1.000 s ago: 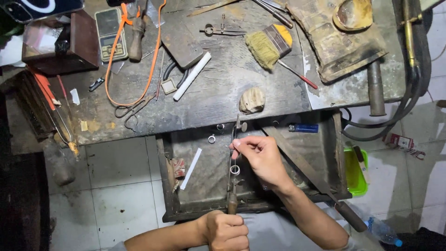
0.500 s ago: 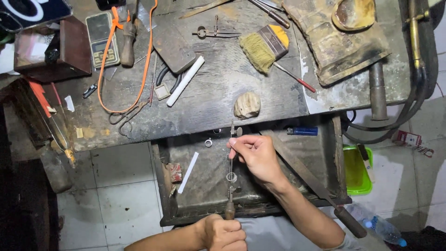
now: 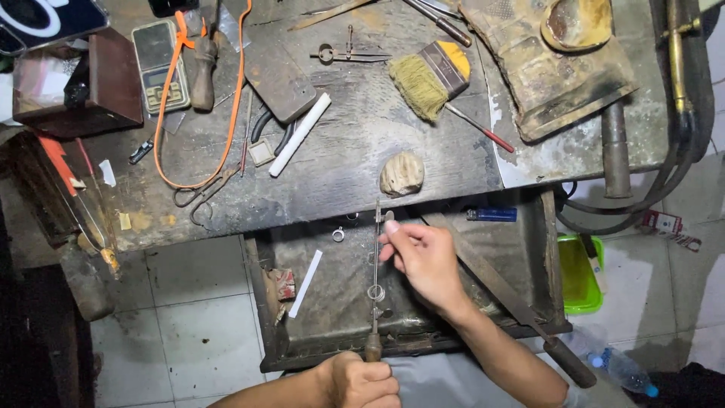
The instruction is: A person uses various tools including a file, brush, and rotary tool to finish and polish a small jewelry component at a workbench.
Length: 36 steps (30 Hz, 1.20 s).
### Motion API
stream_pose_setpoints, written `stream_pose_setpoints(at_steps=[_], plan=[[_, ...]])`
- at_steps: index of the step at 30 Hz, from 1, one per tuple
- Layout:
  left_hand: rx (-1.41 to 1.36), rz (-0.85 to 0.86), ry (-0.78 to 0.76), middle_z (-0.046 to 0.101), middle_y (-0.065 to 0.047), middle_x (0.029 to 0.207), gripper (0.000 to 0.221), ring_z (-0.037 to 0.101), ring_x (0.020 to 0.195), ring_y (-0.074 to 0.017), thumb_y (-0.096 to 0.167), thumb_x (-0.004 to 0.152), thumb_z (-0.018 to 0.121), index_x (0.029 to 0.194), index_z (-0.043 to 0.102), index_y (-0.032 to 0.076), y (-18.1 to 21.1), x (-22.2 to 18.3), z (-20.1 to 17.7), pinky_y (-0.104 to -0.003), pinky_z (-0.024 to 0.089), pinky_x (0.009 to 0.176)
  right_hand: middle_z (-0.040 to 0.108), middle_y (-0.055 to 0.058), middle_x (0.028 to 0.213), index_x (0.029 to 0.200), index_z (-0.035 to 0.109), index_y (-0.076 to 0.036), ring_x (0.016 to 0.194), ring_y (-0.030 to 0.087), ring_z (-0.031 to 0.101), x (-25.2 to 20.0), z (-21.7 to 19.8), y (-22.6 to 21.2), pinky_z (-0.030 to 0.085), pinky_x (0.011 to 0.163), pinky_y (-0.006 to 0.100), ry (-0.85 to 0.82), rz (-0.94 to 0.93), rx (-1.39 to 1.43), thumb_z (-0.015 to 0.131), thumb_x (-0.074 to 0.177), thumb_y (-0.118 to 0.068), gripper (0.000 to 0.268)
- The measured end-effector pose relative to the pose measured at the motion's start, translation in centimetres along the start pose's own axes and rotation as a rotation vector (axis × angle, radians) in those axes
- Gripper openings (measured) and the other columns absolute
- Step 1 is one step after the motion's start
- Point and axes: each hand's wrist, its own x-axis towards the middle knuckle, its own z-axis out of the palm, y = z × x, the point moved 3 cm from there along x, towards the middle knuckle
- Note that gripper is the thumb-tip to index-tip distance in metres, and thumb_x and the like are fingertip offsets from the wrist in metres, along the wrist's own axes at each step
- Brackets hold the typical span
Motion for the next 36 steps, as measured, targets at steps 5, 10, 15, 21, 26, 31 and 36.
stream_pose_setpoints(at_steps=[5,10,15,21,26,31,36], plan=[[0.041,0.031,-0.031,0.033,0.002,0.07,0.042,0.03,0.057,-0.0134,-0.007,0.106,0.033,0.069,0.036,0.015,0.1,-0.6,0.7,-0.024,0.027,0.056,0.071,0.007,0.09,0.117,0.068,0.001,0.06,0.006,0.053,-0.8,-1.6,-2.0,0.049,0.06,0.02,0.301,-0.698,-0.452,0.078,0.091,-0.001,0.028],[0.01,0.067,-0.016,0.033,0.001,0.071,0.043,0.032,0.057,-0.0132,-0.007,0.106,0.03,0.069,0.037,0.014,0.2,-0.9,1.2,-0.024,0.028,0.056,0.071,0.018,0.103,0.111,0.071,0.008,0.088,0.029,0.07,0.2,-1.0,-2.4,0.057,0.087,0.036,0.093,-1.01,-0.585,0.073,0.093,0.007,0.018],[0.035,0.016,-0.057,0.034,0.002,0.073,0.042,0.033,0.058,-0.0128,-0.007,0.107,0.03,0.072,0.037,0.015,0.1,-0.5,0.2,-0.023,0.027,0.056,0.073,0.016,0.092,0.094,0.071,0.006,0.081,0.027,0.071,1.2,-0.6,-2.1,0.058,0.077,0.034,0.044,-0.98,-0.512,0.064,0.098,0.003,0.008],[0.051,0.034,-0.056,0.033,0.002,0.074,0.041,0.032,0.059,-0.0118,-0.01,0.105,0.03,0.072,0.035,0.014,0.5,-1.9,1.5,-0.023,0.025,0.056,0.072,0.013,0.089,0.093,0.07,0.004,0.076,0.024,0.07,1.5,0.0,-1.7,0.055,0.067,0.031,0.083,-0.975,-0.521,0.066,0.098,-0.001,0.008],[-0.022,-0.01,0.037,0.032,0.001,0.071,0.043,0.028,0.055,-0.0128,-0.007,0.106,0.026,0.069,0.033,0.014,0.0,-0.6,0.1,-0.025,0.022,0.053,0.066,0.008,0.08,0.087,0.064,0.001,0.066,0.018,0.062,1.4,0.7,-1.5,0.048,0.052,0.028,0.099,-0.988,-0.624,0.064,0.101,-0.002,0.014],[-0.059,-0.054,0.04,0.032,0.0,0.069,0.041,0.026,0.055,-0.0131,-0.008,0.104,0.027,0.069,0.03,0.013,0.2,-0.9,0.1,-0.027,0.019,0.053,0.041,0.001,0.067,0.075,0.041,-0.008,0.053,0.016,0.035,2.1,1.0,-0.5,0.031,0.046,0.031,0.169,-0.943,-0.68,0.063,0.1,0.0,0.034],[-0.005,-0.043,-0.026,0.032,0.001,0.073,0.04,0.029,0.057,-0.0129,-0.008,0.105,0.029,0.071,0.03,0.013,0.5,-2.2,1.1,-0.026,0.02,0.054,0.047,0.003,0.07,0.077,0.045,-0.006,0.056,0.016,0.042,2.3,1.1,0.6,0.035,0.049,0.031,0.134,-0.881,-0.603,0.057,0.106,-0.01,0.031]])
